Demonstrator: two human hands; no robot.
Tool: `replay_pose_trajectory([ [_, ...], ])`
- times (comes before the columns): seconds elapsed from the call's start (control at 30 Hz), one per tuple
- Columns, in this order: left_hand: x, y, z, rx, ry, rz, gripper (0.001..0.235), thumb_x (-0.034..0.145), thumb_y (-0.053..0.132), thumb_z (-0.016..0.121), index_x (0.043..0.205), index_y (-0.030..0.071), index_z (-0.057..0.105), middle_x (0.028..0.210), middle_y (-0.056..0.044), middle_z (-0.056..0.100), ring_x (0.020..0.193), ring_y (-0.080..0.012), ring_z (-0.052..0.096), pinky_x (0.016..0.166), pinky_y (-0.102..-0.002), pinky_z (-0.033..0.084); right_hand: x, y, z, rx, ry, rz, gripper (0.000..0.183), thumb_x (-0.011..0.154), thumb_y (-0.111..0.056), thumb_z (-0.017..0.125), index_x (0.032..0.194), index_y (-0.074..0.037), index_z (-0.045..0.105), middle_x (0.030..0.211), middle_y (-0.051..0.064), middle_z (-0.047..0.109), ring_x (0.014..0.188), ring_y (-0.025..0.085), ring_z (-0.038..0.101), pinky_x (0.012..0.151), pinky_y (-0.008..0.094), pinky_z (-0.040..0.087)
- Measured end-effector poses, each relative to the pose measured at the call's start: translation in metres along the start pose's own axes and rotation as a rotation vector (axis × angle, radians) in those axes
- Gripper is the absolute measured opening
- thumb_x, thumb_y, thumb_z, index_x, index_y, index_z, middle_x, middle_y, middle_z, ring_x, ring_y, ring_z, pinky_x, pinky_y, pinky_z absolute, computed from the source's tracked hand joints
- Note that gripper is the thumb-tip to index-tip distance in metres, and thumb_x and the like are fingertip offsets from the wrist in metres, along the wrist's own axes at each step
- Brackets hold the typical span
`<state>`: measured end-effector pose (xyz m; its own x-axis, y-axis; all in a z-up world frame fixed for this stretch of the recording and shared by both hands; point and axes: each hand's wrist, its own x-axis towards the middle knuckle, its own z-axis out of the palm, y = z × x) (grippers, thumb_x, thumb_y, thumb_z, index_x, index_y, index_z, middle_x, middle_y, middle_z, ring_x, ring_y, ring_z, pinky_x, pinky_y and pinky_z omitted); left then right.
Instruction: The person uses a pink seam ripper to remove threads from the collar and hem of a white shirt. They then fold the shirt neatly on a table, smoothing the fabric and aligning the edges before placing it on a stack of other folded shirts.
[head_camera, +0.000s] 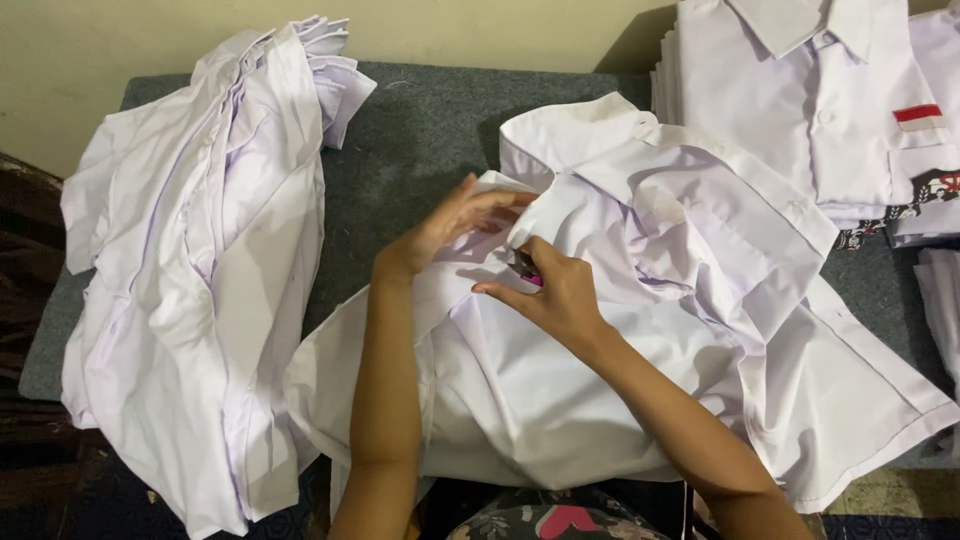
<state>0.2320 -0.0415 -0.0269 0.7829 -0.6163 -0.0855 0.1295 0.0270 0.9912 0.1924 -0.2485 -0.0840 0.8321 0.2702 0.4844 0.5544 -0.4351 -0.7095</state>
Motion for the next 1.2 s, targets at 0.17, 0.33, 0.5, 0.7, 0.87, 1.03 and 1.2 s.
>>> replay_pose_trajectory([
  [0.17,0.010,-0.006,0.006,0.091,-0.089,0.139,0.087,0.104,0.068,0.012,0.154,0.006,0.045,0.157,-0.020,0.042,0.140,-0.0349,0.041,0.111,-0.041,0.033,0.005,-0.011,-0.001,0.027,0.035,0.026,0.037,0.077,-0.029,0.093,0.079,-0.003,0.066,0.053,0.013,0.059,0.042,0.023,0.054,0.045,0.028,0.042],
  [0.33,0.014,-0.012,0.006,0.101,-0.067,0.136,0.085,0.104,0.067,0.012,0.153,0.006,0.045,0.154,-0.018,0.043,0.136,-0.0316,0.043,0.107,-0.038,0.036,0.006,-0.007,0.003,0.135,0.019,0.077,0.022,0.086,-0.022,0.086,0.081,-0.006,0.072,0.055,0.009,0.063,0.045,0.016,0.053,0.047,0.026,0.042],
  [0.5,0.010,-0.007,0.006,0.079,-0.018,0.118,0.087,0.103,0.069,0.015,0.151,0.005,0.047,0.150,-0.015,0.048,0.132,-0.0277,0.047,0.102,-0.034,0.039,0.004,-0.002,0.006,0.166,-0.006,0.036,0.011,0.089,-0.012,0.081,0.085,-0.005,0.074,0.055,0.009,0.062,0.047,0.015,0.054,0.047,0.026,0.043],
  [0.7,-0.014,0.005,0.004,0.310,0.117,0.122,0.068,0.088,0.046,0.079,0.145,0.017,0.054,0.124,-0.009,0.063,0.119,-0.0240,0.056,0.101,-0.042,0.042,0.011,0.012,-0.011,0.278,0.008,0.086,0.005,0.092,-0.007,0.077,0.096,-0.005,0.075,0.054,0.006,0.057,0.051,0.014,0.048,0.052,0.028,0.041],
  [0.87,-0.029,-0.015,-0.001,0.543,0.193,-0.105,0.056,0.070,0.030,0.095,0.112,0.009,0.065,0.094,-0.011,0.069,0.091,-0.0243,0.069,0.082,-0.036,0.059,0.030,0.017,-0.037,0.329,0.118,0.186,0.010,0.103,-0.014,0.070,0.095,-0.007,0.073,0.059,-0.001,0.050,0.059,0.009,0.042,0.058,0.023,0.036],
  [1.03,-0.023,-0.004,0.002,0.519,0.246,-0.079,0.029,0.084,0.022,0.081,0.109,0.008,0.072,0.100,-0.014,0.078,0.096,-0.0280,0.074,0.085,-0.042,0.059,0.026,0.038,-0.022,0.395,0.128,0.108,0.010,0.102,-0.009,0.068,0.094,-0.005,0.073,0.059,-0.002,0.046,0.061,0.008,0.037,0.059,0.024,0.036],
  [1.2,0.007,-0.002,0.019,0.447,0.370,0.206,0.023,0.093,0.016,0.078,0.111,0.005,0.071,0.096,-0.014,0.077,0.084,-0.0233,0.076,0.071,-0.036,0.062,0.028,0.020,-0.037,0.293,0.150,-0.068,0.004,0.098,-0.004,0.072,0.095,-0.003,0.074,0.057,0.006,0.045,0.053,0.013,0.038,0.056,0.028,0.037],
])
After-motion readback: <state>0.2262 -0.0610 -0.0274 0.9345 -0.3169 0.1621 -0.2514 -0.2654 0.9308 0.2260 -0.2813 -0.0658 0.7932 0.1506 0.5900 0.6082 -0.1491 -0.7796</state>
